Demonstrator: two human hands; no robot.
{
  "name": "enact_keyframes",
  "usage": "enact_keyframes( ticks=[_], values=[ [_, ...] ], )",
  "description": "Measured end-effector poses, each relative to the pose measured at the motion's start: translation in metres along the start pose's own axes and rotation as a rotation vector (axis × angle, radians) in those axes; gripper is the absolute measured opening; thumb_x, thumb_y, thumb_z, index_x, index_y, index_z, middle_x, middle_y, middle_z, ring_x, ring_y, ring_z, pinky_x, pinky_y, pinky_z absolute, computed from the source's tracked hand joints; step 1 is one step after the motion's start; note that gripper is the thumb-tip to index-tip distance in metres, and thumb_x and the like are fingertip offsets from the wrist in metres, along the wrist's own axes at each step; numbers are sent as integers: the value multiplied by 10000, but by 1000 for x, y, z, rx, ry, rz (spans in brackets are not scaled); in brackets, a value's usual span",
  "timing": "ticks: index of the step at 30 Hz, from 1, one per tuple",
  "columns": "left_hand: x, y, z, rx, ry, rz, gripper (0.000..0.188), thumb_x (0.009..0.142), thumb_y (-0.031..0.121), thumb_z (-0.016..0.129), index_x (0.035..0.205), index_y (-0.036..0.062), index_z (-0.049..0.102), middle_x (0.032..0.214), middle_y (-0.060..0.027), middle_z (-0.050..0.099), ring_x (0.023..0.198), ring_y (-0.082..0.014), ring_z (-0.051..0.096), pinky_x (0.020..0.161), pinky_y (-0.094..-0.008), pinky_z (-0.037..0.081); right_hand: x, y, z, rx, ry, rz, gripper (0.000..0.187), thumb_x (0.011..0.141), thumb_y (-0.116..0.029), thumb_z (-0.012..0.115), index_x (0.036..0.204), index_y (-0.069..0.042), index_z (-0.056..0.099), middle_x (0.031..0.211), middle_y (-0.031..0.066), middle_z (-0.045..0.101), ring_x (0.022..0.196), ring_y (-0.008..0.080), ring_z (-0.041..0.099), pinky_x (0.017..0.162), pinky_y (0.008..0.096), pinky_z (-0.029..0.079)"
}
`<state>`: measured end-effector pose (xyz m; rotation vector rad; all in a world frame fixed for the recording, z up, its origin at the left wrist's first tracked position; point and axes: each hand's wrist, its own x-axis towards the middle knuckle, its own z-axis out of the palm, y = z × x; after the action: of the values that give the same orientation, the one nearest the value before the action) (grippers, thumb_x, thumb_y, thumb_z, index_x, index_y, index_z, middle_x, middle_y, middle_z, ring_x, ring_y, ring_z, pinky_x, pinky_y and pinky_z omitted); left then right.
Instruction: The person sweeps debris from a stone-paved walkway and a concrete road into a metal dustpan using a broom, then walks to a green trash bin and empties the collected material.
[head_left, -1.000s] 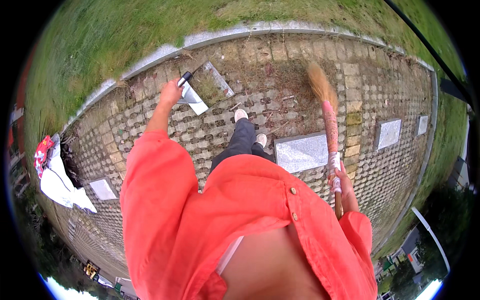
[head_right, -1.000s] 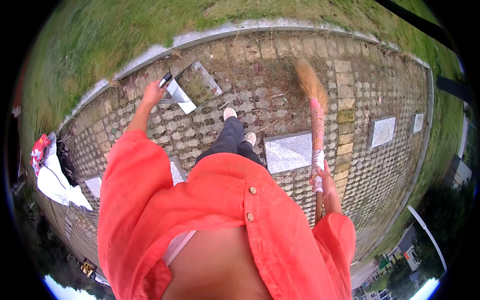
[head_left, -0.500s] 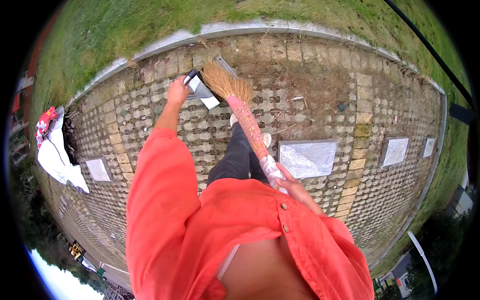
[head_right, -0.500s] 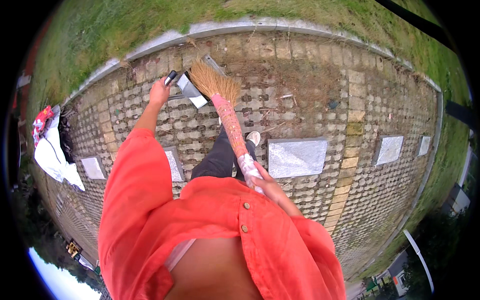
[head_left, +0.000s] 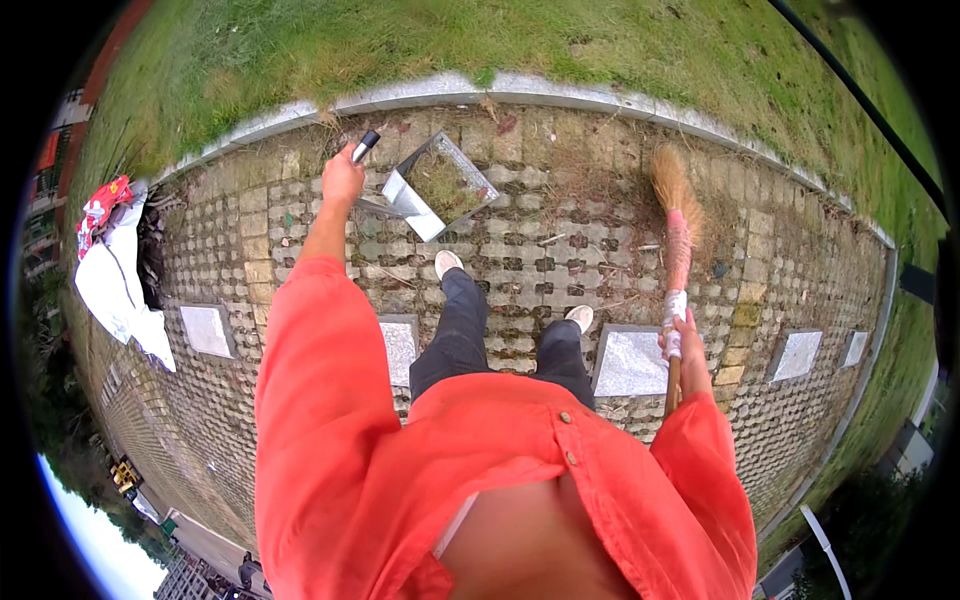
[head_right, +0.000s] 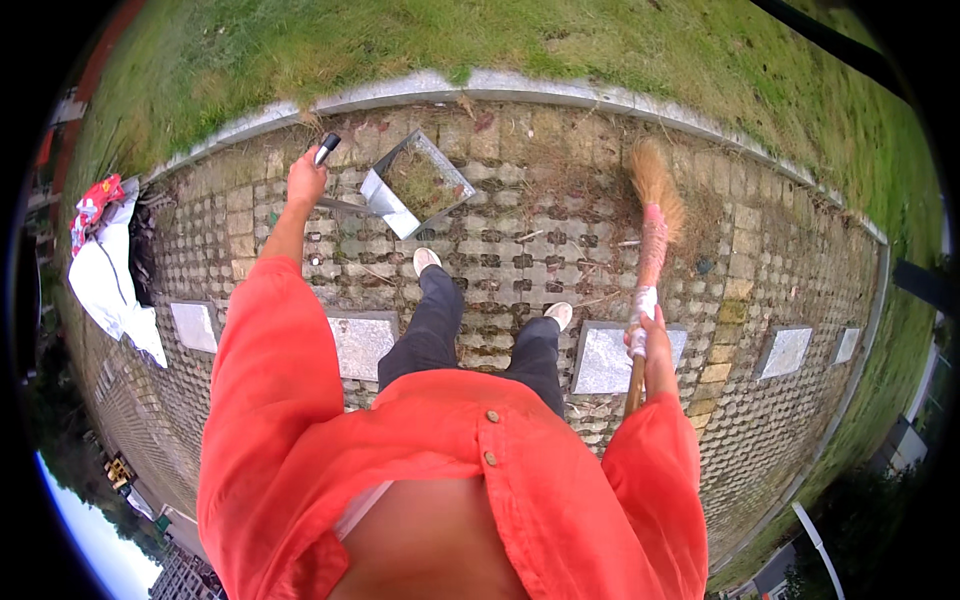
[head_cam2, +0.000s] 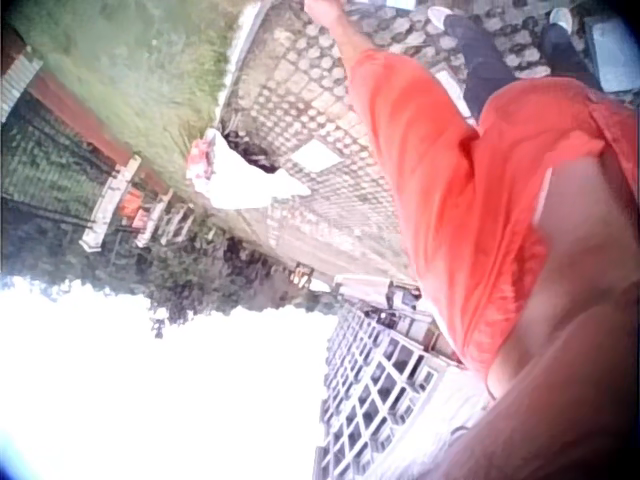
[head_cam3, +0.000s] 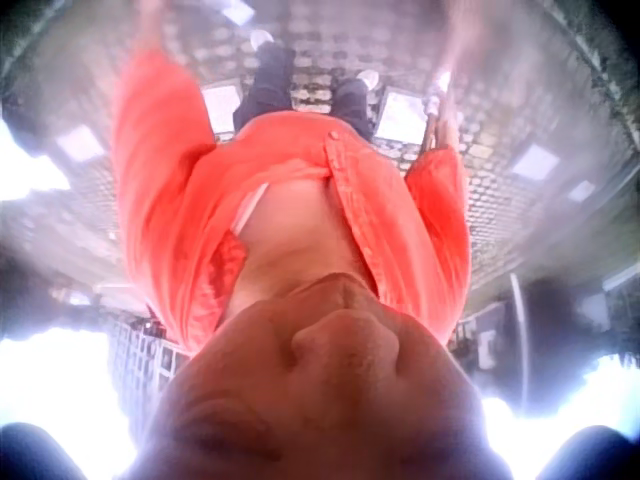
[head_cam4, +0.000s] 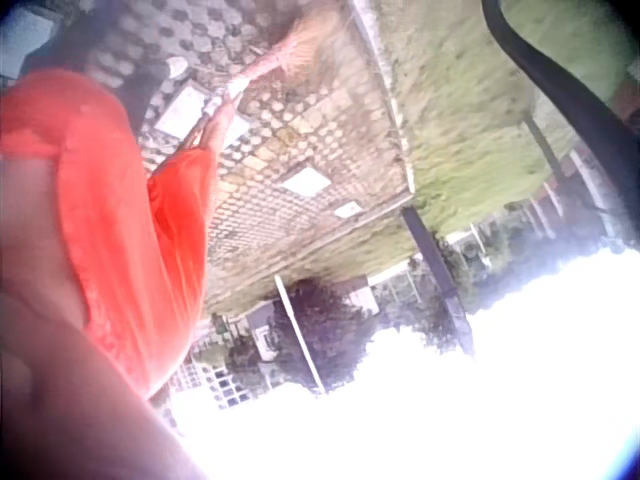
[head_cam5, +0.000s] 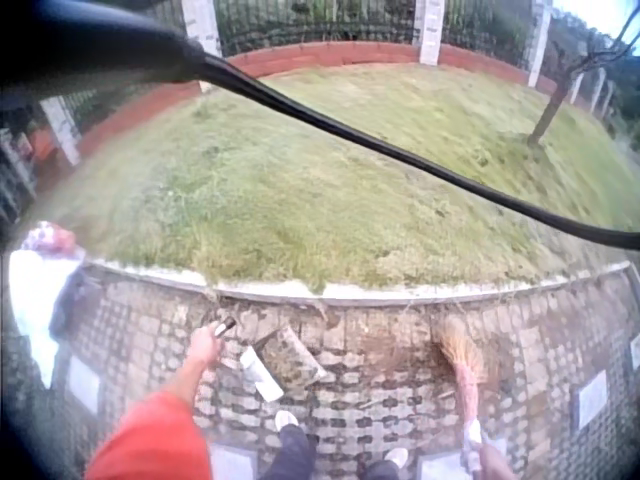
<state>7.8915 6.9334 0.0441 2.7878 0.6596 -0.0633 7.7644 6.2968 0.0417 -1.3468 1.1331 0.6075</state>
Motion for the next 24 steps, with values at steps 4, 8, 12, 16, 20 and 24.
enact_keyframes(
  ticks=[4,8,12,16,20,24],
  values=[
    [46,-51,-1,-31,-112,32,338,711,97,549,1043,162,552,911,-160,597,875,-329,559,770,-418,442,-29,18,177,-155,-213,-12,593,824,-143,481,1334,-207,185,822,85,530,471,158,523,362,262,444],
    [78,-78,-3,-26,-230,47,357,716,88,537,1055,199,555,945,-142,595,907,-311,555,785,-412,442,-109,54,302,-333,-459,144,607,826,-99,494,1346,-192,195,957,93,532,614,148,529,451,265,473],
    [84,-102,-7,-12,-253,54,310,734,113,532,1033,191,559,912,-140,602,859,-320,569,752,-408,455,-177,29,294,-257,-597,244,593,807,-80,522,1331,-145,253,1019,84,504,710,155,520,555,279,465],
    [60,-124,-22,-82,-304,-8,236,735,106,521,954,173,575,886,-146,604,835,-321,576,728,-421,455,-222,3,235,-402,-564,91,600,812,-76,508,1340,-143,232,1076,100,494,774,161,536,565,285,478],
    [31,-150,-40,-140,-179,-144,231,734,105,530,958,146,567,867,-145,605,831,-322,578,727,-420,461,-197,-38,256,-369,-458,171,569,852,-144,437,1351,-216,174,855,115,566,555,176,551,387,284,436],
    [18,-155,-37,-152,-123,-320,267,731,96,527,989,156,563,875,-140,607,855,-311,576,736,-418,464,-131,-35,338,-413,-473,186,595,855,-192,445,1349,-271,123,754,112,556,479,178,536,344,283,409]
  ],
)
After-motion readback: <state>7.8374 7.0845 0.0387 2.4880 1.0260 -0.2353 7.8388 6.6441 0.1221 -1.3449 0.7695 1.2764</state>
